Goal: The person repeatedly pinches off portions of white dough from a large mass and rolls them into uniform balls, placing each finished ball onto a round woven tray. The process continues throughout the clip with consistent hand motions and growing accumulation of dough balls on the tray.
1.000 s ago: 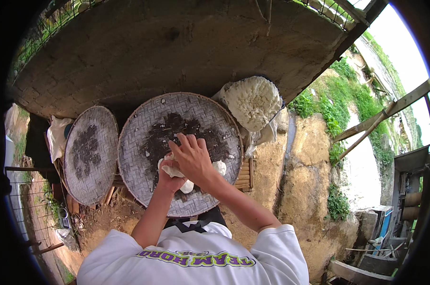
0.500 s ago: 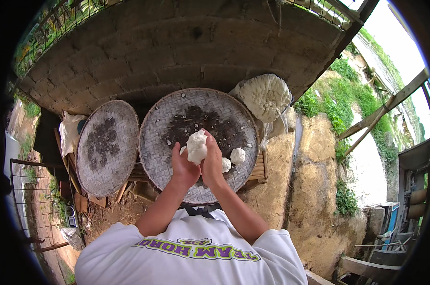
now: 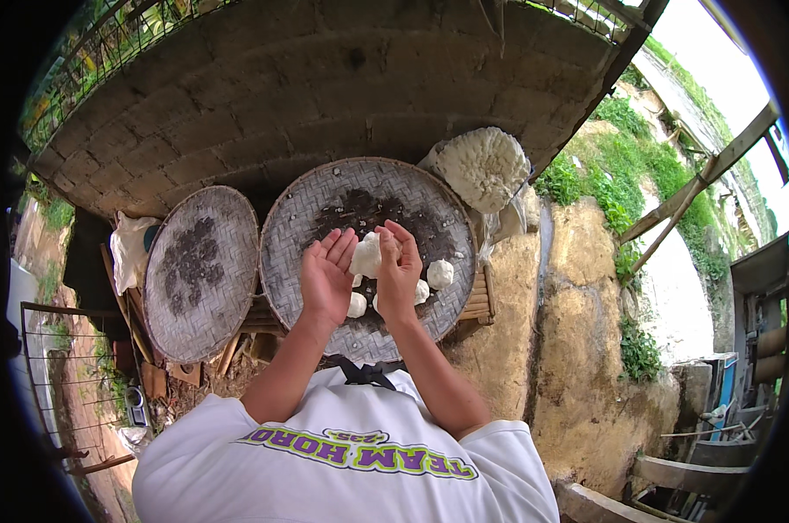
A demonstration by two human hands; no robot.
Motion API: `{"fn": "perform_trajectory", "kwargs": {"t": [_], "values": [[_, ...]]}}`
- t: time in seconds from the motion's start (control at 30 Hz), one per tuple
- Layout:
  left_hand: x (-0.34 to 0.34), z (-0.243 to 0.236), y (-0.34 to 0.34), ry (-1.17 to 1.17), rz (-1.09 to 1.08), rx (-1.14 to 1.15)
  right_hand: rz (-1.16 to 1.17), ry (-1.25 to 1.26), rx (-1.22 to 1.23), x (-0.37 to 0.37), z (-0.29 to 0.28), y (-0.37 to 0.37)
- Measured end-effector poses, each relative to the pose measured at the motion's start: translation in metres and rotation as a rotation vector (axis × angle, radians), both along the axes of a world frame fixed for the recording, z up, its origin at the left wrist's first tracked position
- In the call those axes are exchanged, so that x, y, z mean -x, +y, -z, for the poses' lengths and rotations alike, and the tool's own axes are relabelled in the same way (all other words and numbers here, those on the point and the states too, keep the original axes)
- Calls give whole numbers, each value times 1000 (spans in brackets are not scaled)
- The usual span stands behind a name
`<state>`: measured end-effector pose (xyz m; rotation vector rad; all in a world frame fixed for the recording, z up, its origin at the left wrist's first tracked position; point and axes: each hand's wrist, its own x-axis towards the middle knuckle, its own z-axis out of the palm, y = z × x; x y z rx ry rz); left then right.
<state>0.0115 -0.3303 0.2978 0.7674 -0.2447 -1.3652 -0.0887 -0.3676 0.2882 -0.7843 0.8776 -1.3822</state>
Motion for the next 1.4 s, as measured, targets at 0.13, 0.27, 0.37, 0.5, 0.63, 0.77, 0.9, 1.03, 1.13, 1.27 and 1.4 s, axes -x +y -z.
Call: {"fn": "perform_trajectory", "kwargs": {"t": [0.13, 0.27, 0.37, 0.5, 0.63, 0.77, 0.9, 1.03, 1.13, 1.27, 1.4], "values": [[18, 3, 14, -898, 149, 330, -87, -455, -343, 5, 15, 4], [19, 8, 20, -1685, 119, 438, -172, -623, -506, 10, 24, -9], [18, 11, 13, -1530, 122, 447, -97, -624, -482, 7, 22, -6], [12, 11, -5, -431, -17, 287, -200, -468, -208, 6, 1, 21], [-14, 4, -14, 323, 336, 316, -16, 639, 615, 18, -28, 16], [-11, 0, -25, 312, 319, 16, -276, 634, 692, 16, -32, -14], [10, 6, -24, 174, -69, -132, -217, 47, 55, -1, -12, -6], [-7, 21, -17, 357, 273, 28, -192, 185, 282, -2, 0, 12], [-23, 29, -23, 521, 537, 136, -21, 463, 646, 3, -7, 8], [-12, 28, -26, 501, 269, 0, -296, 2, 41, 0, -18, 4], [-6, 13, -9, 342, 139, -50, -247, 298, 211, -2, -13, 15]]}}
